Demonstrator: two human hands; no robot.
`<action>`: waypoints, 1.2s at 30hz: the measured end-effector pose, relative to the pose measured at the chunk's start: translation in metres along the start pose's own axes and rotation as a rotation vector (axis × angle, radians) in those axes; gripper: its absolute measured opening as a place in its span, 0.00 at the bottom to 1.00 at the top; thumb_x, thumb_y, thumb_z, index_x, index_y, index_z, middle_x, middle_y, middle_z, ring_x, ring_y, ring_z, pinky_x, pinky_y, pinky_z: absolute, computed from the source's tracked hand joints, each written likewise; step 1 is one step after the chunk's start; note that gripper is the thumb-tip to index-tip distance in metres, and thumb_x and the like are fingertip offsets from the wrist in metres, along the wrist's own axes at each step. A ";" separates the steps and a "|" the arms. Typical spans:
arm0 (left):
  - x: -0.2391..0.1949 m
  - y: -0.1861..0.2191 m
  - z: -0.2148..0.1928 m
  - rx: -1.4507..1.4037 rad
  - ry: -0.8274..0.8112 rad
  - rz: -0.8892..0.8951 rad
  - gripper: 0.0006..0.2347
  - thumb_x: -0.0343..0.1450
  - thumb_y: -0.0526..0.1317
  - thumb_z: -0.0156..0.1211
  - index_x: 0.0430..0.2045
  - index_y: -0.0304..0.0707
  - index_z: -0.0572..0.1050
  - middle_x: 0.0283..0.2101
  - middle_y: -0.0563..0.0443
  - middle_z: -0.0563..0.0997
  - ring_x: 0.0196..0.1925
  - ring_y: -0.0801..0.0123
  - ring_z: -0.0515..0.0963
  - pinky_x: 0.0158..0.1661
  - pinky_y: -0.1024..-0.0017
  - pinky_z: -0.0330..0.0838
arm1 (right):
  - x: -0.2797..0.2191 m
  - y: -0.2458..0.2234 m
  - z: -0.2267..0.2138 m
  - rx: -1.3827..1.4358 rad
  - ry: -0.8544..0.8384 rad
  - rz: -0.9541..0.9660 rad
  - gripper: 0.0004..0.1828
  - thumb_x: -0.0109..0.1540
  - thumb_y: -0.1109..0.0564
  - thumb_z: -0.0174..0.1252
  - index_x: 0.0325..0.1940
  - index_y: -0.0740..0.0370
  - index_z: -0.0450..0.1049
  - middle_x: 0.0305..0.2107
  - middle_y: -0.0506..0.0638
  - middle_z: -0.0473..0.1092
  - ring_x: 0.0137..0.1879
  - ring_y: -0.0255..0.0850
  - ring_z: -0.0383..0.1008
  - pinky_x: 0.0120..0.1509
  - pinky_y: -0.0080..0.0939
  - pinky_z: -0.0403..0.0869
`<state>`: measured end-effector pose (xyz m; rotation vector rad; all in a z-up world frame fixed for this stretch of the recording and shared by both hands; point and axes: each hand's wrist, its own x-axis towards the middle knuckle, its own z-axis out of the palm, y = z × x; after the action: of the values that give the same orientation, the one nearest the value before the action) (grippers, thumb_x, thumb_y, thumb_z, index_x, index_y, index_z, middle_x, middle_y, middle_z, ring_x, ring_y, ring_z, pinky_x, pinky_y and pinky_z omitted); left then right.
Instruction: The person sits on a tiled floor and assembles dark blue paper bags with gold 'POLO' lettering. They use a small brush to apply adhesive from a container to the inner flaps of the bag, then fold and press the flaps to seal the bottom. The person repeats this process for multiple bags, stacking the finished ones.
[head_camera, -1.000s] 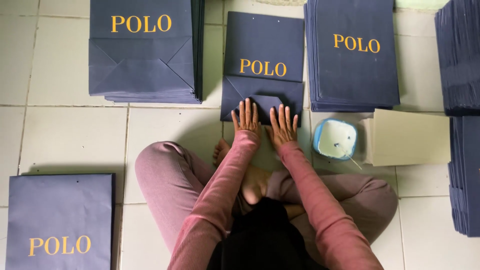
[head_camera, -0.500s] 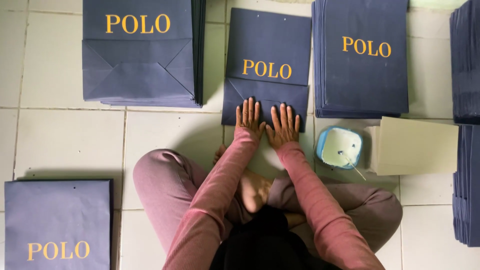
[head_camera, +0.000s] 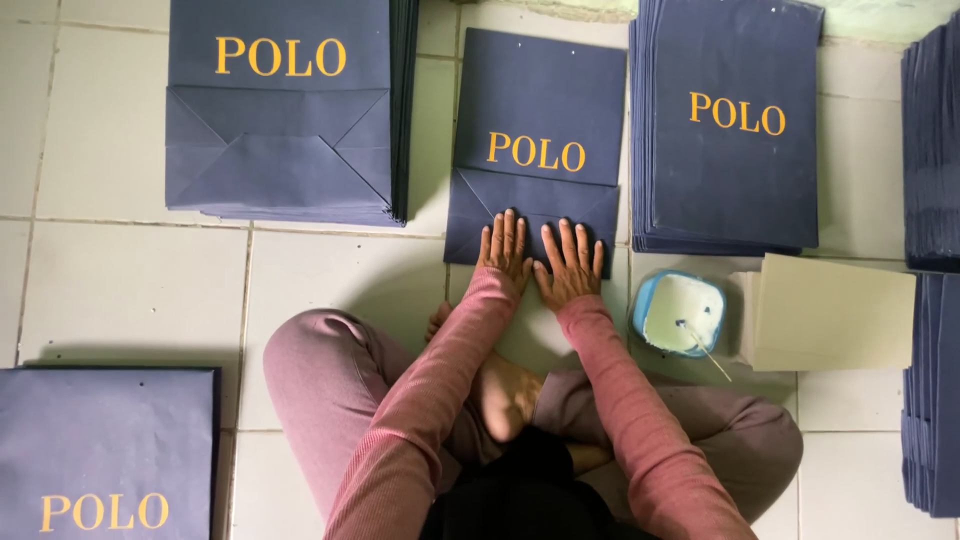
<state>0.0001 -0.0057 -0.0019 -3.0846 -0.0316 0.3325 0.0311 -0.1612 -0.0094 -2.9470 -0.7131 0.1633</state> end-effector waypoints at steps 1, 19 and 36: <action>-0.004 -0.002 0.001 -0.001 -0.005 0.000 0.34 0.77 0.58 0.39 0.75 0.39 0.40 0.78 0.37 0.40 0.80 0.48 0.38 0.75 0.50 0.37 | -0.002 -0.004 -0.003 0.002 -0.005 0.000 0.38 0.68 0.34 0.37 0.82 0.34 0.39 0.79 0.48 0.38 0.83 0.51 0.33 0.80 0.70 0.36; -0.053 -0.025 -0.001 0.045 -0.206 -0.151 0.33 0.79 0.56 0.33 0.73 0.28 0.43 0.77 0.32 0.43 0.79 0.42 0.41 0.75 0.50 0.33 | 0.002 -0.009 -0.014 0.014 -0.095 0.061 0.38 0.69 0.31 0.34 0.82 0.32 0.36 0.79 0.47 0.34 0.84 0.49 0.30 0.82 0.67 0.33; -0.033 -0.004 0.031 0.011 0.185 -0.177 0.34 0.73 0.56 0.52 0.72 0.38 0.53 0.78 0.42 0.45 0.79 0.50 0.43 0.73 0.44 0.40 | -0.003 -0.013 -0.022 -0.006 -0.123 0.061 0.38 0.69 0.31 0.31 0.83 0.34 0.34 0.79 0.47 0.33 0.84 0.49 0.29 0.82 0.66 0.31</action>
<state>-0.0391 -0.0011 -0.0246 -3.0570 -0.2928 0.0402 0.0257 -0.1530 0.0142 -2.9872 -0.6387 0.3508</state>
